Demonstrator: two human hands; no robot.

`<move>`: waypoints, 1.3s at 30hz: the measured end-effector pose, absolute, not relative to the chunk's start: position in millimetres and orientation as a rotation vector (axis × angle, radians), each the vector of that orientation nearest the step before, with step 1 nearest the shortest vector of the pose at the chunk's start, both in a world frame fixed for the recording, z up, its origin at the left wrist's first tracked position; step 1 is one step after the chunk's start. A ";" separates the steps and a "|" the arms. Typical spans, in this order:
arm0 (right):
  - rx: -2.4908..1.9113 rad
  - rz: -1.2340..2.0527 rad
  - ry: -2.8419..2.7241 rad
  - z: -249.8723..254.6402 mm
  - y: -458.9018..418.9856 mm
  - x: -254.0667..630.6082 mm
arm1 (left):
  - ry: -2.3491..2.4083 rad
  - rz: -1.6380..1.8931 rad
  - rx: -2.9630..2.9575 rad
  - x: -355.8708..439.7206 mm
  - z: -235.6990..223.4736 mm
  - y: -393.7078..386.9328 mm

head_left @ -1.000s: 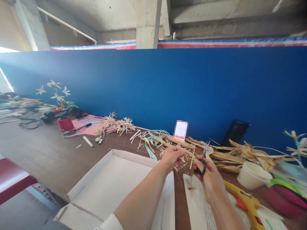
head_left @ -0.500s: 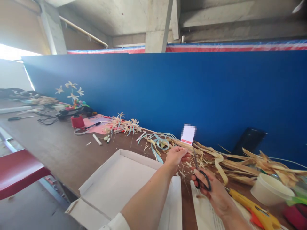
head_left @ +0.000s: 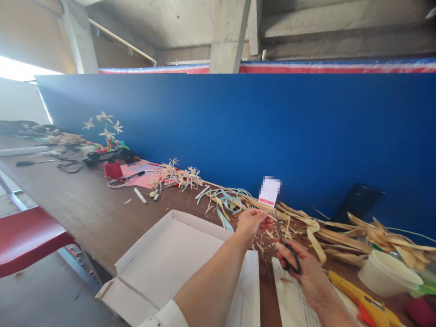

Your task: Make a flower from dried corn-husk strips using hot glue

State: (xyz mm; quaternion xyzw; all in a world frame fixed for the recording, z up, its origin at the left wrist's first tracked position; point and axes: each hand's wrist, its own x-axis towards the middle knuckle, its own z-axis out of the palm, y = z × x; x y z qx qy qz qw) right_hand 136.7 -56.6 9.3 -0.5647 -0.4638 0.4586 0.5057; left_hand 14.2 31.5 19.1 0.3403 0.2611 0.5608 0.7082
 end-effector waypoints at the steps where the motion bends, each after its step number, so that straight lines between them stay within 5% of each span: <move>1: -1.365 1.103 -1.113 10.0 -56.9 136.0 | 0.579 1.244 0.757 14.0 19.5 31.1; 39: -1.356 1.125 -1.151 7.6 -55.6 139.9 | 0.558 1.222 0.811 9.6 16.9 31.8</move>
